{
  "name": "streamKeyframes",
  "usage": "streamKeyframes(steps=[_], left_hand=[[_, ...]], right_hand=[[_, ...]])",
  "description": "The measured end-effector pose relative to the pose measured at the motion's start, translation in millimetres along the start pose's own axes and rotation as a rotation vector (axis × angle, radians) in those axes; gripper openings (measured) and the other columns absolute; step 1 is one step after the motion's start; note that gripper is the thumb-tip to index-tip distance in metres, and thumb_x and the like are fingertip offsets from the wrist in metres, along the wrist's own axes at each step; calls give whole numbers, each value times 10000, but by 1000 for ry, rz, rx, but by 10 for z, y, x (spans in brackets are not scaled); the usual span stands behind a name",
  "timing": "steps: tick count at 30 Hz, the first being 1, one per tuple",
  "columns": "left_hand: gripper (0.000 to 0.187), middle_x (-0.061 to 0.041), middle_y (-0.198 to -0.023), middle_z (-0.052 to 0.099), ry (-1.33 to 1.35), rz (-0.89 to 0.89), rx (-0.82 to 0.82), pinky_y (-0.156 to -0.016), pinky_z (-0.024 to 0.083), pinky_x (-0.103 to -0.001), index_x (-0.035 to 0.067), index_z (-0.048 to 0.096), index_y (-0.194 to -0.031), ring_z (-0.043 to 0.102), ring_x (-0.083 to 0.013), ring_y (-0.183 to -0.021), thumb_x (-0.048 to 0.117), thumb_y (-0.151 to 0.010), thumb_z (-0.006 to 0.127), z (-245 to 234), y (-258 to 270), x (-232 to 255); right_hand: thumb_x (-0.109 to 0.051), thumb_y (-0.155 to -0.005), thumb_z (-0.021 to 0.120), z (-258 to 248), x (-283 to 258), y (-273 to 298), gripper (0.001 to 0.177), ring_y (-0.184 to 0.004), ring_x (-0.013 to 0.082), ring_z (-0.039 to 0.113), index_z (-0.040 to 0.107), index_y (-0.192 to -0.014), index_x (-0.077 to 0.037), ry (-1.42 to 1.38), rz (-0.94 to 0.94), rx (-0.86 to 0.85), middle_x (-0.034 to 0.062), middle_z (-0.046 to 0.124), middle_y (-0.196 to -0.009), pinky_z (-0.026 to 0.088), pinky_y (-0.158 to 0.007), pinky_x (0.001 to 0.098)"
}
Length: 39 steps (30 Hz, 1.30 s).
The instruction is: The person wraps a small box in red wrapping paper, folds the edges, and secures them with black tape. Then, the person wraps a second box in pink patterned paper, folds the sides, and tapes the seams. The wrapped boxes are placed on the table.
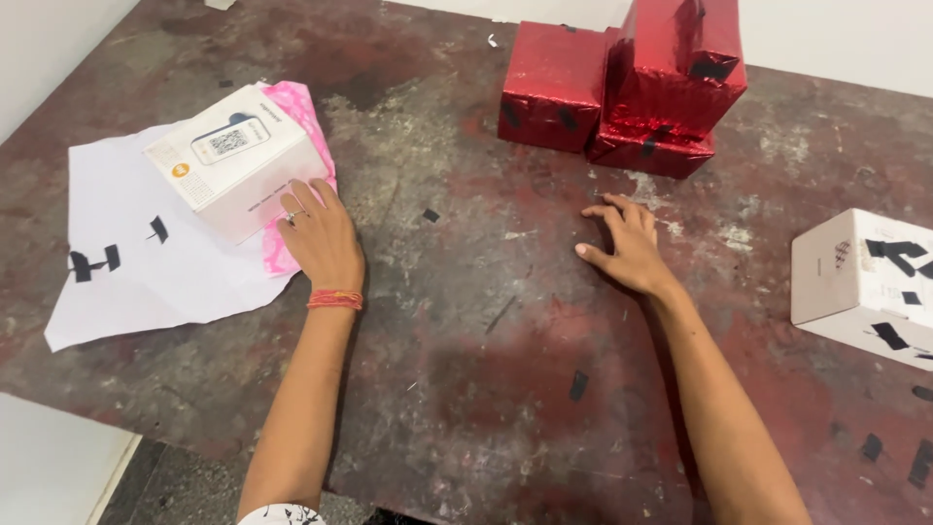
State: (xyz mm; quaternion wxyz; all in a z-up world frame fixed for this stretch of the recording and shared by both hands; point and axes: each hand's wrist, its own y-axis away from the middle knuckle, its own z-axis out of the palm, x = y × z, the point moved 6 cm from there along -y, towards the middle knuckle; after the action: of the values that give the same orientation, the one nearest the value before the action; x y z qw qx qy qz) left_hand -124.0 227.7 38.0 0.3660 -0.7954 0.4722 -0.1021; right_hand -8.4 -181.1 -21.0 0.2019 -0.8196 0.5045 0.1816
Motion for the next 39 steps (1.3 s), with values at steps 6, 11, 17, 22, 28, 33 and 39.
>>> streamKeyframes(steps=[6, 11, 17, 22, 28, 33, 39], left_hand=[[59, -90, -967, 665, 116, 54, -128, -682, 537, -400, 89, 668, -916, 663, -276, -955, 87, -860, 647, 346, 87, 11], [50, -76, -925, 676, 165, 104, -131, -586, 554, -354, 88, 690, -891, 690, -236, -912, 93, -865, 647, 370, 207, 240], [95, -75, -900, 691, 254, 249, -171, -583, 573, -341, 84, 718, -893, 698, -232, -905, 90, -817, 661, 120, 457, 853], [103, -102, -900, 704, 417, 332, -249, -597, 585, -345, 82, 733, -860, 709, -228, -862, 66, -766, 692, -280, 630, 1587], [186, -136, -989, 685, 842, 392, -363, -670, 575, -421, 43, 703, -963, 678, -320, -944, 127, -798, 715, -1188, 720, 1709], [341, -163, -1334, 588, 1170, 183, 47, -1052, 469, -479, 48, 632, -1278, 551, -376, -1270, 179, -967, 680, -1621, 447, 943], [490, -211, -1578, 407, 1179, -545, 233, -1229, 260, -534, -8, 464, -1467, 344, -409, -1487, 276, -1080, 562, -781, 396, -148]], right_hand=[[-433, -815, 781, -6, 11, -14, 613, -1493, 412, 194, 591, -1357, -218, -3, 14, 4, 136, 336, -1609, 200, -1202, 566], [-444, -821, 778, 6, 35, -11, 612, -1491, 411, 200, 592, -1360, -221, 4, 5, 19, 138, 347, -1606, 205, -1200, 572], [-454, -816, 779, 33, 55, -25, 611, -1486, 407, 208, 602, -1353, -222, 12, 5, 19, 138, 350, -1602, 206, -1202, 572], [-491, -857, 730, -11, 36, -55, 593, -1480, 410, 202, 616, -1348, -178, -91, 42, 4, 162, 371, -1596, 205, -1191, 562], [-520, -918, 648, -20, -402, -104, 716, -1412, 399, 364, 486, -1471, -96, -181, -41, 54, 186, 499, -1513, 271, -1186, 518], [-455, -1007, 571, -2, -1010, -178, 680, -1499, 326, 387, 400, -1540, -69, -443, -166, -14, 169, 447, -1593, 301, -1214, 441], [-504, -991, 545, 241, -1534, -317, 812, -1520, 279, 331, 236, -1598, -62, -861, -87, -202, 173, 347, -1638, 302, -1200, 403]])
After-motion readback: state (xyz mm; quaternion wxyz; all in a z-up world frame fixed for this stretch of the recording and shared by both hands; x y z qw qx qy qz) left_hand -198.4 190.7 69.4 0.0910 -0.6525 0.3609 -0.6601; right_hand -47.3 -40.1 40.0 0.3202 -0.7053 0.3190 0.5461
